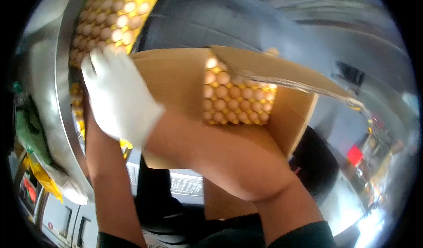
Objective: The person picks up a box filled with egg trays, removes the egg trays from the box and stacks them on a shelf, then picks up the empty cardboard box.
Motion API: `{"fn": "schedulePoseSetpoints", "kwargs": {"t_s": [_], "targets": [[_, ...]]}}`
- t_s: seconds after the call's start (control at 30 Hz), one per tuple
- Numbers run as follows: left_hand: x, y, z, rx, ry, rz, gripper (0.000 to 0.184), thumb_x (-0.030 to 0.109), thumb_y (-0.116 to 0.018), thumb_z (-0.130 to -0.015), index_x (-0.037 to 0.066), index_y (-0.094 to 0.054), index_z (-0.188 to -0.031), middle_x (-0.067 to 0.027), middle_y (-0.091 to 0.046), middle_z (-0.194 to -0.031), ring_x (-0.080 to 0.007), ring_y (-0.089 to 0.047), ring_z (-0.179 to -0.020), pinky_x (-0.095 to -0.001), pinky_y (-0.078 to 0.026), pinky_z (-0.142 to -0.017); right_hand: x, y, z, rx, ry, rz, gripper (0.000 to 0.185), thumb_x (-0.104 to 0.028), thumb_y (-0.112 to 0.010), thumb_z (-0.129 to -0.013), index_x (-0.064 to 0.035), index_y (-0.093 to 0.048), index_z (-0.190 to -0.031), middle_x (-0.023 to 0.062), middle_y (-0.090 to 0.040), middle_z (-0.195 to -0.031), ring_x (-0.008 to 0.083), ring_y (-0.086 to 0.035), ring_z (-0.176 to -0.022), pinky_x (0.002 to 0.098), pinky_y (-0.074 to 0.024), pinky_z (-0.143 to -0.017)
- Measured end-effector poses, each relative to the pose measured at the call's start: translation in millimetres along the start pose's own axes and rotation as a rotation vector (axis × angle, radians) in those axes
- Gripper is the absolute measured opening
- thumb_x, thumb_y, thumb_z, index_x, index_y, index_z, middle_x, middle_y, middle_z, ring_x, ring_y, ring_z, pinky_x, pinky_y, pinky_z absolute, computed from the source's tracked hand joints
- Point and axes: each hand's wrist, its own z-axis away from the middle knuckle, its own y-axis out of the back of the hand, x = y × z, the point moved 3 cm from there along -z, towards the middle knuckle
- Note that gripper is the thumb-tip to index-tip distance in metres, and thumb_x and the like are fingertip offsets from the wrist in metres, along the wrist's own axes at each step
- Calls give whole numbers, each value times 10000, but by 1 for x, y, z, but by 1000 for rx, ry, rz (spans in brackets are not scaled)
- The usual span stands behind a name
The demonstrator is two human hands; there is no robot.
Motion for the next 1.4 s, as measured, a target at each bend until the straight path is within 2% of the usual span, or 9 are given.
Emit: {"fn": "schedulePoseSetpoints", "kwargs": {"t_s": [0.2, 0.33, 0.43, 0.53, 0.67, 0.8, 0.87, 1.07, 1.4], "targets": [[-23, 32, 25, 56, -341, -371, 582, 399, -503, -1089, -27, -522, -1485, -215, -560, -1522, -347, -532, -1401, -431, -424, -1171, -31, 155, 140, -304, -266, -224, 361, -33, -665, -865, 43, -650, -1218, 245, -663, -1212, 393, -627, -1223, 465, -475, -1120], [-6, 72, 109, -177, -577, -507, 611, 438, -485, -1079, -28, -539, -1470, -214, -554, -1528, -358, -518, -1405, -413, -408, -1164, 43, 212, 235, 281, -956, -446, 382, -119, -671, -967, 27, -634, -1318, 259, -636, -1395, 376, -645, -1224, 424, -494, -1114], [33, 61, 272, -118, -584, -18, 435, 108, -585, -1056, -41, -501, -1456, -160, -591, -1388, -231, -564, -1305, -334, -433, -1126, 86, 258, 255, 483, -1453, -555, 459, -237, -591, -1051, -7, -568, -1447, 104, -677, -1238, 235, -626, -1172, 342, -471, -1065], [55, 39, 405, -197, -826, 7, 250, 90, -609, -1025, -11, -653, -1249, -113, -663, -1286, -200, -567, -1300, -339, -452, -1116, 112, 266, 281, 632, -1769, -901, 653, -302, -543, -1054, -3, -370, -1608, 248, -411, -1599, 412, -396, -1488, 509, -333, -1236], [1, -12, 479, -651, -387, 175, 258, 122, -601, -1029, -36, -663, -1223, -150, -676, -1209, -265, -594, -1262, -438, -512, -1107, 131, 252, 298, 804, -1988, -1022, 587, -333, -558, -1035, 28, -474, -1490, 282, -512, -1484, 455, -443, -1447, 566, -351, -1214], [-117, -72, 469, -299, 628, 229, 581, 220, -496, -1077, 58, -320, -1607, -237, -315, -1623, -364, -428, -1428, -490, -427, -1164, 130, 260, 256, 132, -1269, -226, 461, -339, -527, -999, -61, -690, -1327, 237, -694, -1298, 393, -633, -1218, 437, -473, -1072], [-172, -88, 462, -224, 701, 320, 466, 248, -356, -1100, 25, -449, -1498, -189, -518, -1465, -346, -517, -1369, -543, -440, -1182, 136, 267, 224, 33, -1064, -115, 504, -364, -509, -1008, -66, -659, -1386, 280, -635, -1367, 415, -587, -1307, 452, -433, -1150], [-270, -98, 475, -142, 775, 426, 754, 584, -307, -1053, 157, -277, -1674, -101, -213, -1740, -332, -202, -1596, -600, -106, -1291, 191, 252, 145, -503, -632, 62, 567, -417, -439, -1063, -113, -520, -1536, 223, -603, -1465, 404, -561, -1356, 445, -417, -1162], [-322, -101, 449, -49, 856, 362, 868, 713, -349, -1014, 158, -256, -1675, -113, -254, -1715, -342, -279, -1545, -541, -223, -1268, 225, 187, 137, -869, -722, 361, 709, -608, -310, -1048, -98, -543, -1482, 197, -717, -1284, 359, -688, -1151, 484, -496, -1012]]}}
